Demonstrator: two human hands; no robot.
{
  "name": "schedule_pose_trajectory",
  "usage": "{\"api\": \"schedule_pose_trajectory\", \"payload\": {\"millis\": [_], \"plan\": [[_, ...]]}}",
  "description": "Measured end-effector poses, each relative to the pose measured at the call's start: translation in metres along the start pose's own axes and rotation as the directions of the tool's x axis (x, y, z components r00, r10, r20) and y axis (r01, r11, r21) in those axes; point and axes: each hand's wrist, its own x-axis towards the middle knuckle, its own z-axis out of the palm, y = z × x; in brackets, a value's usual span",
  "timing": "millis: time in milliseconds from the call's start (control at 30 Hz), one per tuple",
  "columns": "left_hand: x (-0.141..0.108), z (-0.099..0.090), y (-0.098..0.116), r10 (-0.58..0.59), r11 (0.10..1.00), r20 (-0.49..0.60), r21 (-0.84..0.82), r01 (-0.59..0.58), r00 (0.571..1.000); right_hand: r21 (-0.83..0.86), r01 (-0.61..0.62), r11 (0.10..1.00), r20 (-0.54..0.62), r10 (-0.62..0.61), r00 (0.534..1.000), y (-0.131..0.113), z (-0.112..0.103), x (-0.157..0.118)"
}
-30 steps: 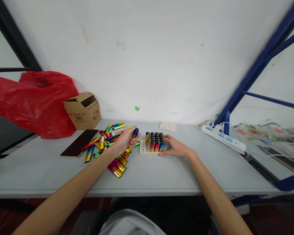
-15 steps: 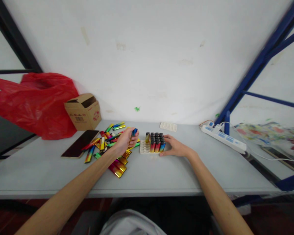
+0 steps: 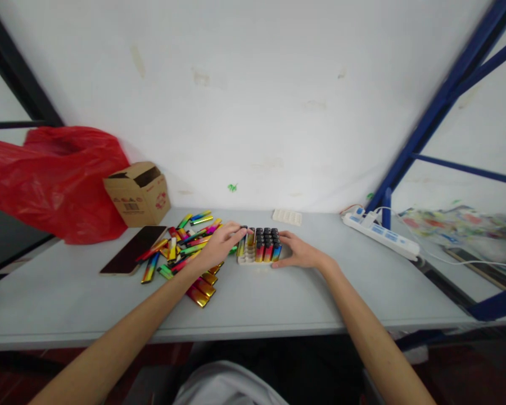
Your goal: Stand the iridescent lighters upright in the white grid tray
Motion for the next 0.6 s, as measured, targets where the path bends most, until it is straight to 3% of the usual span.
{"api": "schedule_pose_trajectory", "payload": {"millis": [133, 267, 600], "plan": [[-0.001, -0.001, -0.005, 0.038, 0.990, 0.082, 0.129, -0.048, 0.996, 0.008, 0.010, 1.000, -0.009, -0.010, 1.000, 0.001, 0.000, 0.001], [-0.002, 0.002, -0.012, 0.112, 0.960, 0.081, 0.248, -0.129, 0.990, 0.011, -0.005, 1.000, -0.003, 0.005, 1.000, 0.000, 0.000, 0.001], [-0.003, 0.007, -0.012, 0.124, 0.959, 0.167, 0.231, -0.161, 0.978, 0.014, 0.008, 1.000, -0.010, -0.008, 1.000, 0.000, 0.000, 0.000]]}}
